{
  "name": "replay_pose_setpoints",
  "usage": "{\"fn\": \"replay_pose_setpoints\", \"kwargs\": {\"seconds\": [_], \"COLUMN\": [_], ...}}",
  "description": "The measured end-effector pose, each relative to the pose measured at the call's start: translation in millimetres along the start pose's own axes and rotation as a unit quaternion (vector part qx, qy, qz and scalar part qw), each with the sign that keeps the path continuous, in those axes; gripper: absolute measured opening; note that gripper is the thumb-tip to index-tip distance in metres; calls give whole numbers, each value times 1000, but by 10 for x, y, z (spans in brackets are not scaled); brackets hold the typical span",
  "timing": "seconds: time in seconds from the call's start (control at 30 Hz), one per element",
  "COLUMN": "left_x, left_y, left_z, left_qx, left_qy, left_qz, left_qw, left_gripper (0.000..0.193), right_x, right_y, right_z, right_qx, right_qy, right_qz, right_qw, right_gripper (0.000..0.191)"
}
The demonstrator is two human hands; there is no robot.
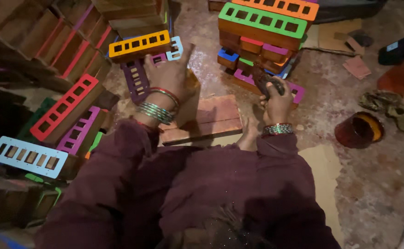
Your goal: The person sits on the floor and repeatedly applies a dark substance from a small container to rectangular wooden blocks using a cloth. They wipe each block thoroughly, rotate it to cover all sides, and place it aside before picking up another block to repeat the process.
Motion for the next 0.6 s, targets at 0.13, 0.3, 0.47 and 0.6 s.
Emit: {"fn": "replay_pose_setpoints", "kwargs": {"seconds": [0.13,0.3,0.47,0.6], "left_x": [-123,-680,-1423,-1758], "left_y": [94,291,669,901], "left_z": [98,-398,-877,-936], "left_qx": [-107,-130,-64,-46], "left_qy": [155,328,437,552], "left_qz": [120,166,156,136], "left_qw": [975,921,884,821], "left_gripper": [92,99,102,104], "right_x": [-12,-161,-538,-1018], "right_y": [35,154,564,1179], "right_z": [-85,-251,-513,-655], "right_qx": [4,10,62,105], "right_qy": [-17,-27,114,227], "right_qz": [-10,-44,-185,-288], "right_qw": [1000,999,974,924], "right_gripper": [30,28,30,36]}}
Point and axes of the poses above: each hand's wrist, its own y-axis away from the middle knuckle, its own x-axis out of the back of the hand, z = x × y, the point moved 4 cm from there along -y, towards the middle knuckle, and after that the axes turned 12 degrees about x, right-handed, at the moved point
